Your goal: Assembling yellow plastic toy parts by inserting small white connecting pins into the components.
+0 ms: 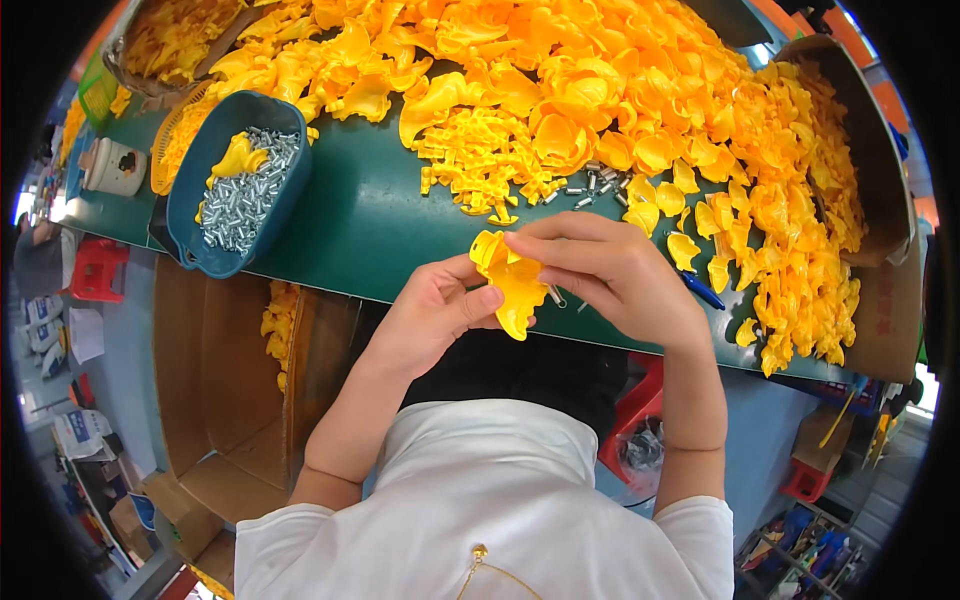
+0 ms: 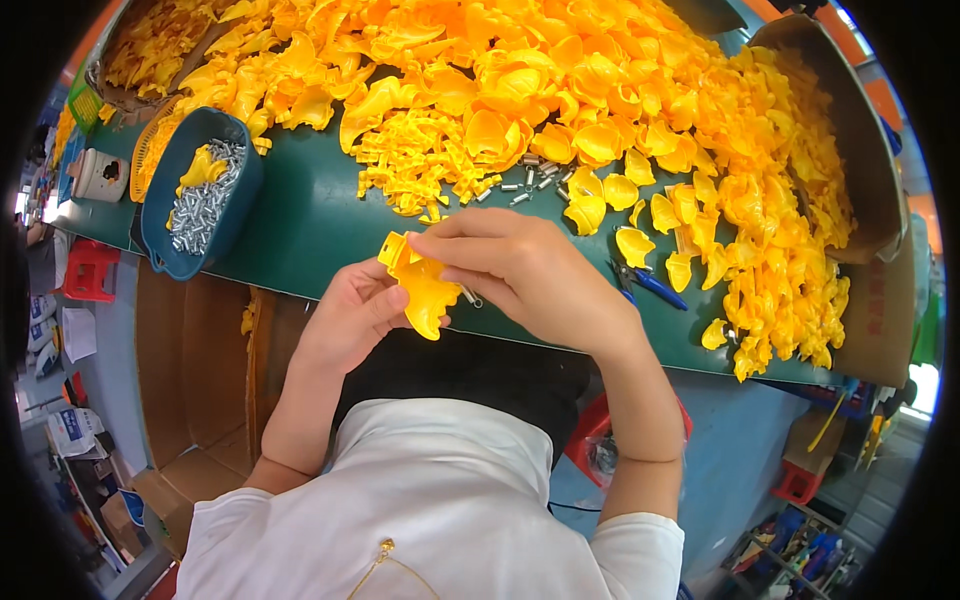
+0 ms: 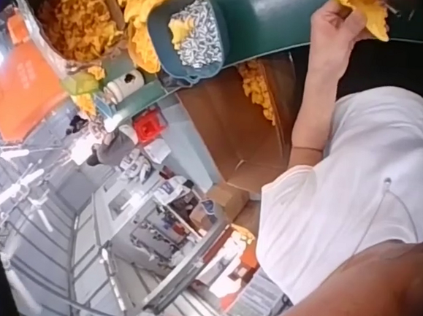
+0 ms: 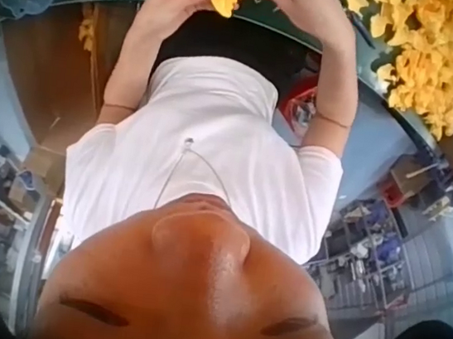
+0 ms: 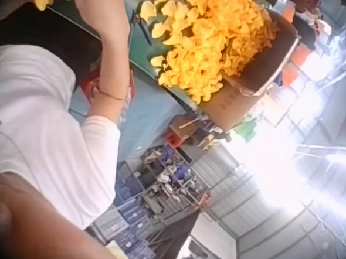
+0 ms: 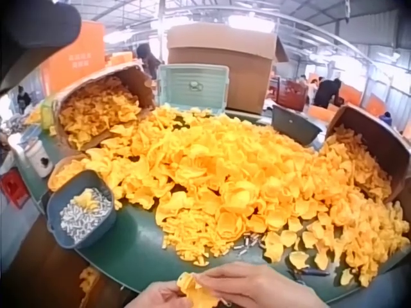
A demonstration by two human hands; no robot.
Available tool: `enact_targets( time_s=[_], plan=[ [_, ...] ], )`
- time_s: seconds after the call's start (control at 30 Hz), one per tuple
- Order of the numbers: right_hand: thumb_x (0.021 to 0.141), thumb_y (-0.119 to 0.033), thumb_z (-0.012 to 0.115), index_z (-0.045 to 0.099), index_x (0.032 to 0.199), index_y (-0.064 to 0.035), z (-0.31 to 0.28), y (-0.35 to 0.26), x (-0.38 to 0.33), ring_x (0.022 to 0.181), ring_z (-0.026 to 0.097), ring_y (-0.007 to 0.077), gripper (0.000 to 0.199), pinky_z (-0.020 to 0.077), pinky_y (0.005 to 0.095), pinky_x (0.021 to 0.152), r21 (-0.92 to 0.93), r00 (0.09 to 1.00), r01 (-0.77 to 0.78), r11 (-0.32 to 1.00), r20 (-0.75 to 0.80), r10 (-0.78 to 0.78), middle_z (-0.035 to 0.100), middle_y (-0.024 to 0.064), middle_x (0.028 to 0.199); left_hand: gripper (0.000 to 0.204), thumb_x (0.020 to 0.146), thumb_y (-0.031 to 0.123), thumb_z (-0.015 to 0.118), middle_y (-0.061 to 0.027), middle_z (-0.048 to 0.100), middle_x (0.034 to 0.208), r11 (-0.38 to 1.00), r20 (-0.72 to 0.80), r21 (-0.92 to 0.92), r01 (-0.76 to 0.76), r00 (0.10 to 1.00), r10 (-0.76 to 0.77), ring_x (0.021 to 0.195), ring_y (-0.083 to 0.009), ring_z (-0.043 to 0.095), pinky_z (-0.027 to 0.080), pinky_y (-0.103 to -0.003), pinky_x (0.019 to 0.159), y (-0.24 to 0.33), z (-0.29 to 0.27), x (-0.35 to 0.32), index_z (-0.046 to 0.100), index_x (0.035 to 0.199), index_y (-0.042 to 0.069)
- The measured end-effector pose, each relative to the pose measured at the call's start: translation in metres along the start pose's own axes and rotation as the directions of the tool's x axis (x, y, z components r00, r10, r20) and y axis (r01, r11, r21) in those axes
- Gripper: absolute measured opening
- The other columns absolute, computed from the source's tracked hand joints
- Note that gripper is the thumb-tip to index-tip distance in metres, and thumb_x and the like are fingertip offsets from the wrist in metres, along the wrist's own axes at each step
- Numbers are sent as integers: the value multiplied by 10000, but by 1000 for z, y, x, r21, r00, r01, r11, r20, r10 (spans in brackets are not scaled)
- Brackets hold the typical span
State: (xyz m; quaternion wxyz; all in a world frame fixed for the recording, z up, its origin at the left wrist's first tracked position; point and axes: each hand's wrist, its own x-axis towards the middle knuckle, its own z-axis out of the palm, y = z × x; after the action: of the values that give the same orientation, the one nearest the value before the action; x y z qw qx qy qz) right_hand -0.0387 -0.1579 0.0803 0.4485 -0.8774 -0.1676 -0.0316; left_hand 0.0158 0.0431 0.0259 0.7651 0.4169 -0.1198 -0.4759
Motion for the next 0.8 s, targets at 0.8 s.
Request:
enact_targets(
  time_s=[0.8],
  plan=[
    [759, -78, 665, 633, 1075, -60, -1, -6, -28, 885, 593, 256, 319, 482, 351, 757, 78, 992, 59, 995, 110, -67, 635, 78, 1019, 774, 854, 559, 492, -259, 464, 1255, 933, 450, 7, 360, 832, -324, 1105, -389, 526, 534, -434, 777, -23, -22, 6, 381, 1292, -70]
  ],
)
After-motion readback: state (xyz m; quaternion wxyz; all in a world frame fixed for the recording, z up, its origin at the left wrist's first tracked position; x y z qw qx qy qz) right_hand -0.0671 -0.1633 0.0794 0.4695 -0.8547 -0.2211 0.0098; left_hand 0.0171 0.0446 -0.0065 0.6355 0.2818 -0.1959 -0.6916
